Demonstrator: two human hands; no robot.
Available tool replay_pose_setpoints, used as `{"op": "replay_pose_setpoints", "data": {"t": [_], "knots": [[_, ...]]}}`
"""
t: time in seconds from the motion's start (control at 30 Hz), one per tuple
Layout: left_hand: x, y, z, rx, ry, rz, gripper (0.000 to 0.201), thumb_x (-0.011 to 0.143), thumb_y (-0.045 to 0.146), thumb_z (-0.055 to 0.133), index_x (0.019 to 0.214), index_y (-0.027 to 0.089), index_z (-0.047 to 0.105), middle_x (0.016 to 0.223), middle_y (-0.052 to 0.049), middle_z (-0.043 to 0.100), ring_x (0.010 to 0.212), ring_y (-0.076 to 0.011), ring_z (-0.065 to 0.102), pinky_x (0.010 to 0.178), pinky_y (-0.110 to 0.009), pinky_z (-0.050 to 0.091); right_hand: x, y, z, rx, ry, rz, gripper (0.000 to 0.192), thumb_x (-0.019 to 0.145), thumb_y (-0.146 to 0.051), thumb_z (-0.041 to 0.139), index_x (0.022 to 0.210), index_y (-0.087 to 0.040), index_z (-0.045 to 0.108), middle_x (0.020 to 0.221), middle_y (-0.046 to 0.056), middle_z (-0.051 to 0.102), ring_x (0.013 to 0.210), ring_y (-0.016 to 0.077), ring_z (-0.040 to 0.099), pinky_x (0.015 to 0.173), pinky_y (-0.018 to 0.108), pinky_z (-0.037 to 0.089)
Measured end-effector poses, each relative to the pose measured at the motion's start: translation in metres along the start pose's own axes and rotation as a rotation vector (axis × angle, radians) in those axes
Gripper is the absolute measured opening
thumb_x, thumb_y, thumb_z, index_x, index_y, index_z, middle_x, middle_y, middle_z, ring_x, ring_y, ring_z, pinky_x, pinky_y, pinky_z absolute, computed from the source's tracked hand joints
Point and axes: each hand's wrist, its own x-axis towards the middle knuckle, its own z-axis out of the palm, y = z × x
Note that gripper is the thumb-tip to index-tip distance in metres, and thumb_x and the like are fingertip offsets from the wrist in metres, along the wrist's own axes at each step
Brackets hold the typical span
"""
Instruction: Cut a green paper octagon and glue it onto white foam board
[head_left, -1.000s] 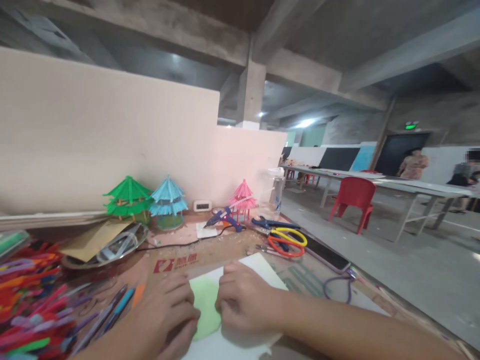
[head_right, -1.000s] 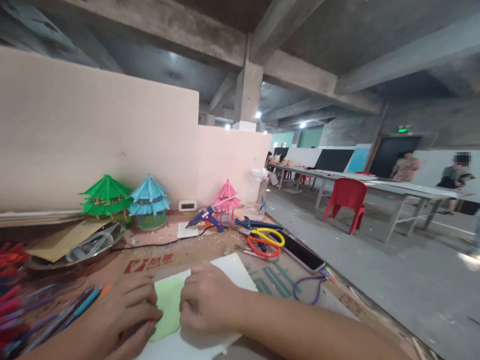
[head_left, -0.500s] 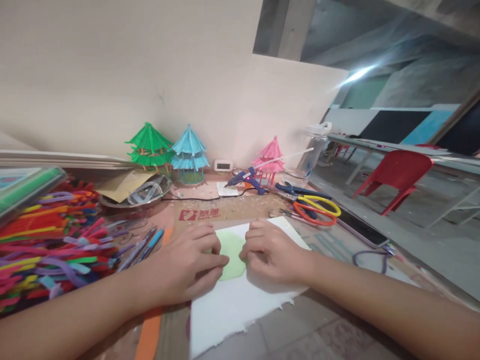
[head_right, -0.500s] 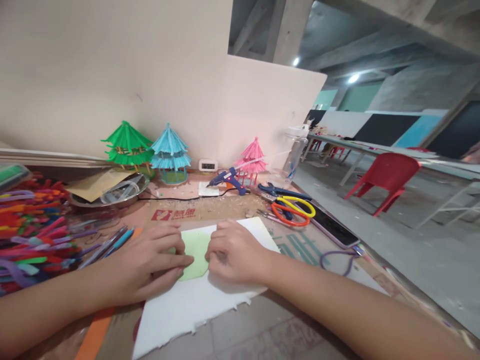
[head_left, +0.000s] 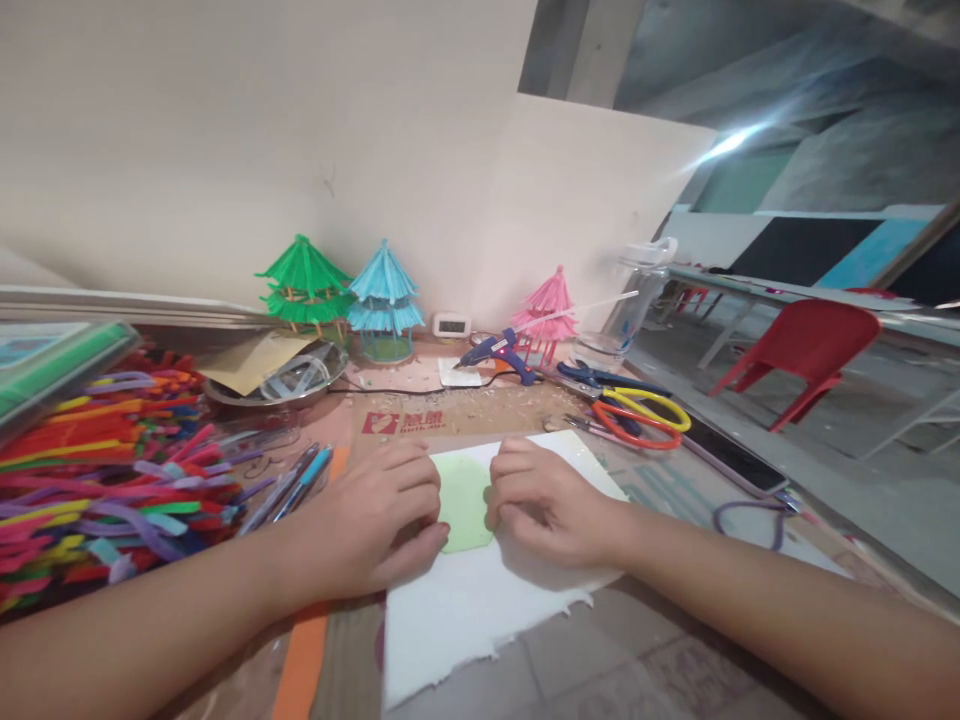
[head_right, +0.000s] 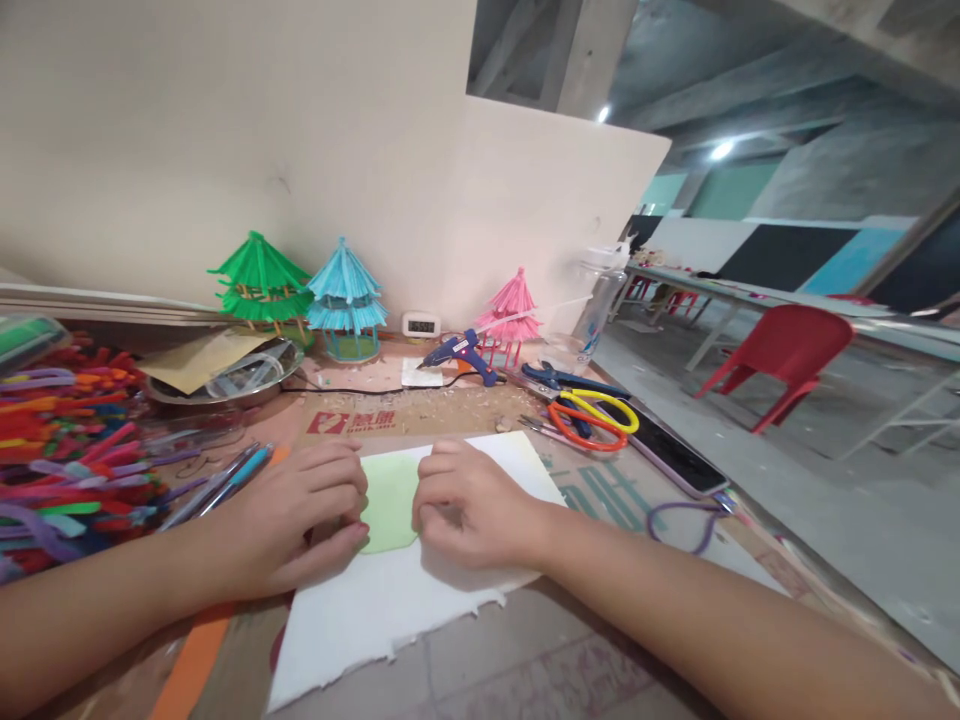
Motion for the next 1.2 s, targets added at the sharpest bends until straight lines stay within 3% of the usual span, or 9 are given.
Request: {"op": "replay_pose_setpoints", "data": {"t": [0.2, 0.4, 0.5, 0.6, 0.73, 0.87, 0.93, 1.03, 1.2], "knots": [[-0.001, -0.005, 0.005, 0.083, 0.033, -0.137, 0.015, 0.094, 0.011, 0.041, 0.095, 0.018, 0.055, 0.098, -0.008, 0.064, 0.097, -0.0224, 0.058, 0.086, -0.039, 0.049, -0.001, 0.000, -0.008, 0.474, 0.195, 0.382, 0.022, 0.098, -0.026, 0.044, 0.082, -0.021, 0.058, 0.083, 0.003, 0.062, 0.084, 0.0189, 0.061, 0.081, 0.034, 0.048], [-0.004, -0.011, 0.014, 0.135, -0.031, -0.280, 0.019, 0.091, 0.009, 0.038, 0.100, 0.019, 0.052, 0.102, -0.009, 0.061, 0.102, -0.0244, 0.057, 0.089, -0.044, 0.049, 0.007, -0.018, -0.010, 0.802, -0.244, 0.313, 0.042, 0.097, -0.056, 0.049, 0.092, -0.016, 0.061, 0.102, 0.012, 0.065, 0.099, 0.0214, 0.064, 0.092, 0.040, 0.050], [-0.004, -0.011, 0.013, 0.109, -0.048, -0.271, 0.017, 0.092, 0.009, 0.038, 0.099, 0.019, 0.050, 0.101, -0.008, 0.060, 0.101, -0.0240, 0.056, 0.090, -0.044, 0.049, 0.007, -0.022, -0.010, 0.849, -0.190, 0.335, 0.045, 0.100, -0.055, 0.043, 0.097, -0.015, 0.064, 0.101, 0.015, 0.071, 0.099, 0.0226, 0.068, 0.093, 0.044, 0.052], [-0.006, -0.012, 0.014, 0.084, -0.047, -0.285, 0.016, 0.094, 0.011, 0.036, 0.099, 0.019, 0.049, 0.100, -0.008, 0.059, 0.099, -0.0236, 0.057, 0.089, -0.043, 0.050, 0.004, -0.023, -0.011, 0.585, -0.243, 0.255, 0.053, 0.093, -0.059, 0.056, 0.120, -0.014, 0.066, 0.138, 0.021, 0.060, 0.135, 0.0274, 0.049, 0.116, 0.050, 0.032], [-0.009, -0.014, 0.019, 0.054, -0.032, -0.333, 0.017, 0.095, 0.012, 0.035, 0.103, 0.018, 0.049, 0.101, -0.009, 0.060, 0.099, -0.0236, 0.058, 0.087, -0.043, 0.050, 0.005, -0.027, -0.015, 0.689, -0.296, 0.259, 0.056, 0.100, -0.058, 0.039, 0.114, -0.014, 0.071, 0.119, 0.016, 0.073, 0.121, 0.0220, 0.064, 0.110, 0.041, 0.042], [-0.011, -0.015, 0.022, 0.021, -0.046, -0.368, 0.018, 0.096, 0.014, 0.034, 0.104, 0.017, 0.050, 0.101, -0.010, 0.061, 0.099, -0.0237, 0.059, 0.086, -0.042, 0.050, 0.005, -0.031, -0.018, 0.645, -0.242, 0.309, 0.048, 0.095, -0.057, 0.054, 0.114, -0.017, 0.071, 0.135, 0.016, 0.064, 0.130, 0.0234, 0.056, 0.110, 0.042, 0.042], [-0.011, -0.015, 0.022, 0.017, -0.049, -0.386, 0.019, 0.096, 0.014, 0.034, 0.102, 0.016, 0.051, 0.100, -0.010, 0.061, 0.099, -0.0236, 0.059, 0.087, -0.042, 0.049, 0.003, -0.031, -0.018, 0.836, -0.286, 0.344, 0.050, 0.095, -0.059, 0.050, 0.086, -0.017, 0.076, 0.099, 0.012, 0.077, 0.101, 0.0227, 0.071, 0.095, 0.040, 0.053], [-0.009, -0.015, 0.022, 0.013, -0.078, -0.403, 0.018, 0.095, 0.013, 0.036, 0.102, 0.016, 0.052, 0.100, -0.010, 0.061, 0.100, -0.0247, 0.058, 0.089, -0.042, 0.048, 0.002, -0.025, -0.017, 0.999, 0.035, 0.512, 0.054, 0.092, -0.060, 0.057, 0.056, -0.020, 0.065, 0.048, 0.001, 0.059, 0.055, 0.0168, 0.062, 0.066, 0.034, 0.055], [-0.006, -0.014, 0.021, 0.001, -0.105, -0.417, 0.020, 0.092, 0.012, 0.039, 0.104, 0.016, 0.053, 0.103, -0.010, 0.061, 0.104, -0.0260, 0.057, 0.092, -0.044, 0.047, 0.002, -0.002, -0.011, 0.926, 0.447, 0.794, 0.045, 0.081, -0.055, 0.071, 0.056, -0.020, 0.058, 0.037, -0.007, 0.041, 0.038, 0.0094, 0.038, 0.048, 0.025, 0.043]]}}
